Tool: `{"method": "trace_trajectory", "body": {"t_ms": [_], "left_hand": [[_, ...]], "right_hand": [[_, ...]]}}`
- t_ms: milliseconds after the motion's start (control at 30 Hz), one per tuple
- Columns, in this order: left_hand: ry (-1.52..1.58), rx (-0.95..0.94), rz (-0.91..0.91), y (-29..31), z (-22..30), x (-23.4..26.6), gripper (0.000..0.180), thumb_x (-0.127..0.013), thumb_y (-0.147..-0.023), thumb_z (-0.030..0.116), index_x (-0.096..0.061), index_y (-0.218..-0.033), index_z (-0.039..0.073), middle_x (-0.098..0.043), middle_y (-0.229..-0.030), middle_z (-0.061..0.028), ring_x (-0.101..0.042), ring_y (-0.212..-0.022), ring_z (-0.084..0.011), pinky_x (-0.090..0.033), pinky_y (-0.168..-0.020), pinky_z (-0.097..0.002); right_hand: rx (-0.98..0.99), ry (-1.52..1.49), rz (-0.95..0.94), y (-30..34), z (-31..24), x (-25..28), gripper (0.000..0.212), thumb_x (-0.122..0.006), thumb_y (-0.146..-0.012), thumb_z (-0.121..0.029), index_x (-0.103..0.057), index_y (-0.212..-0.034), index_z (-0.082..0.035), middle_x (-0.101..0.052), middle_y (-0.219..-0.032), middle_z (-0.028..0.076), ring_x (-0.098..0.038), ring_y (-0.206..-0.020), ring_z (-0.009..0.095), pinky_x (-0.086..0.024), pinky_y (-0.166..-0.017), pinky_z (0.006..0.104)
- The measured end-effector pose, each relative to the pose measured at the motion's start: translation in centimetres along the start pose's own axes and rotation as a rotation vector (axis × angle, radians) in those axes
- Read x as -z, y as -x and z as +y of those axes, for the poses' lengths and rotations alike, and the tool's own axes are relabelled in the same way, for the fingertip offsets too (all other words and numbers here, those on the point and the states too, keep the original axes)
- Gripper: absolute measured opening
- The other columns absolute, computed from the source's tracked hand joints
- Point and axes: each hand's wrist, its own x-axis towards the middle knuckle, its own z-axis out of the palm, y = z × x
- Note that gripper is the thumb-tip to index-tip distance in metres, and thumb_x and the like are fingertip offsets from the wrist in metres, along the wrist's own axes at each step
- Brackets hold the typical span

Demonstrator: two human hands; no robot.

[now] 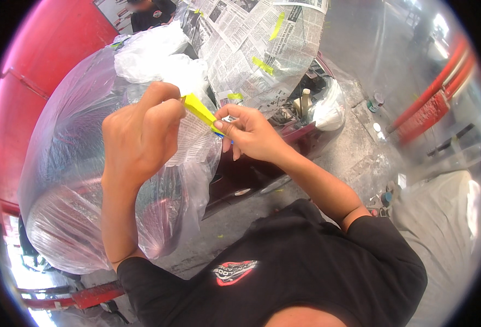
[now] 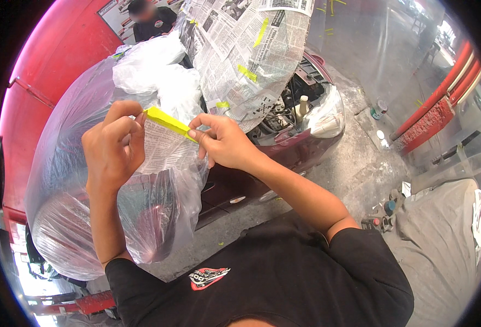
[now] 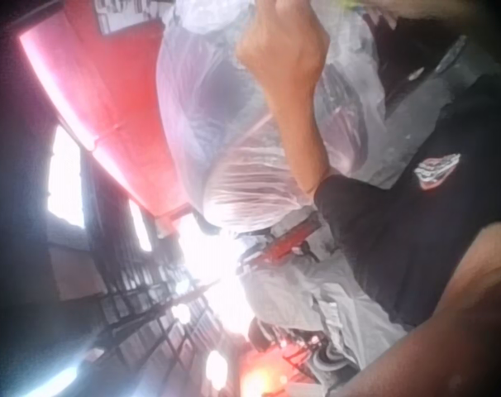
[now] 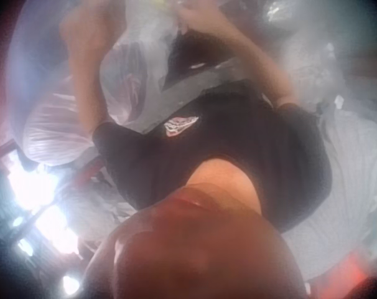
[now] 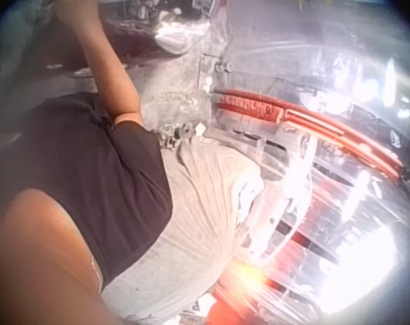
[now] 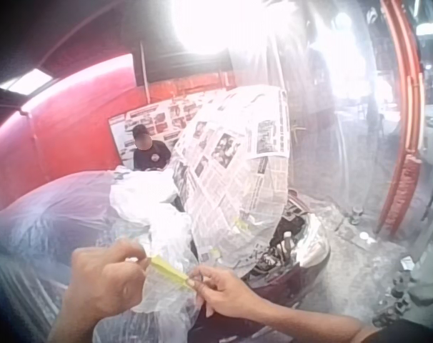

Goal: The person covers the front of a maroon car with newspaper sheets and secures them using yellow masking tape. They smooth the paper over the hood and fenders, then repeatedly tear and apply tape strips to hold the newspaper in place.

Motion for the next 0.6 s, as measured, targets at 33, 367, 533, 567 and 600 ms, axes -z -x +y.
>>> {"method": "trace_trajectory", "body": {"t_ms": [33, 367, 533, 567, 600], "left_hand": [[0.006, -0.001, 0.003, 0.0, 0.0, 0.1, 0.045, -0.077, -0.073, -0.004, -0.052, -0.108, 0.011, -0.069, -0.095, -0.0041, -0.060, -0.054, -0.0231, -0.044, -0.048, -0.0352], [-0.045, 0.144, -0.058, -0.7, 1.0, 2.4, 0.023, -0.077, -0.072, 0.002, -0.057, -0.079, 0.011, -0.070, -0.094, 0.0003, -0.062, -0.057, -0.0213, -0.046, -0.054, -0.0329], [-0.067, 0.081, -0.068, -0.6, 1.0, 2.7, 0.024, -0.078, -0.071, 0.002, -0.057, -0.077, 0.012, -0.070, -0.092, -0.0009, -0.061, -0.057, -0.0189, -0.044, -0.051, -0.0314], [-0.070, 0.038, -0.046, -0.6, 1.1, 2.6, 0.024, -0.078, -0.071, 0.002, -0.057, -0.076, 0.012, -0.071, -0.091, -0.0014, -0.061, -0.058, -0.0179, -0.043, -0.050, -0.0309], [-0.072, -0.005, -0.025, -0.5, 1.2, 2.5, 0.024, -0.078, -0.071, 0.002, -0.057, -0.076, 0.012, -0.071, -0.091, -0.0020, -0.061, -0.058, -0.0170, -0.042, -0.050, -0.0303]], "right_hand": [[-0.002, 0.001, 0.007, 0.1, -0.1, -0.1, 0.016, -0.061, -0.107, -0.016, -0.064, -0.113, -0.001, -0.068, -0.068, 0.008, -0.059, -0.047, 0.010, -0.045, -0.045, 0.0258], [0.082, 0.021, 0.032, 1.4, -0.7, -1.0, 0.016, -0.063, -0.104, -0.014, -0.062, -0.111, 0.001, -0.068, -0.067, 0.007, -0.059, -0.049, 0.009, -0.047, -0.047, 0.0270], [0.035, 0.061, 0.031, 1.5, -1.7, -1.2, 0.017, -0.063, -0.104, -0.015, -0.061, -0.112, 0.000, -0.068, -0.067, 0.007, -0.059, -0.050, 0.010, -0.048, -0.047, 0.0286], [0.021, 0.074, 0.027, 1.5, -1.9, -1.2, 0.018, -0.063, -0.104, -0.015, -0.061, -0.113, 0.000, -0.068, -0.067, 0.007, -0.059, -0.050, 0.010, -0.048, -0.047, 0.0291], [0.017, 0.074, 0.025, 1.5, -2.0, -1.3, 0.020, -0.063, -0.105, -0.016, -0.060, -0.116, 0.000, -0.068, -0.068, 0.007, -0.059, -0.050, 0.010, -0.048, -0.047, 0.0294]]}}
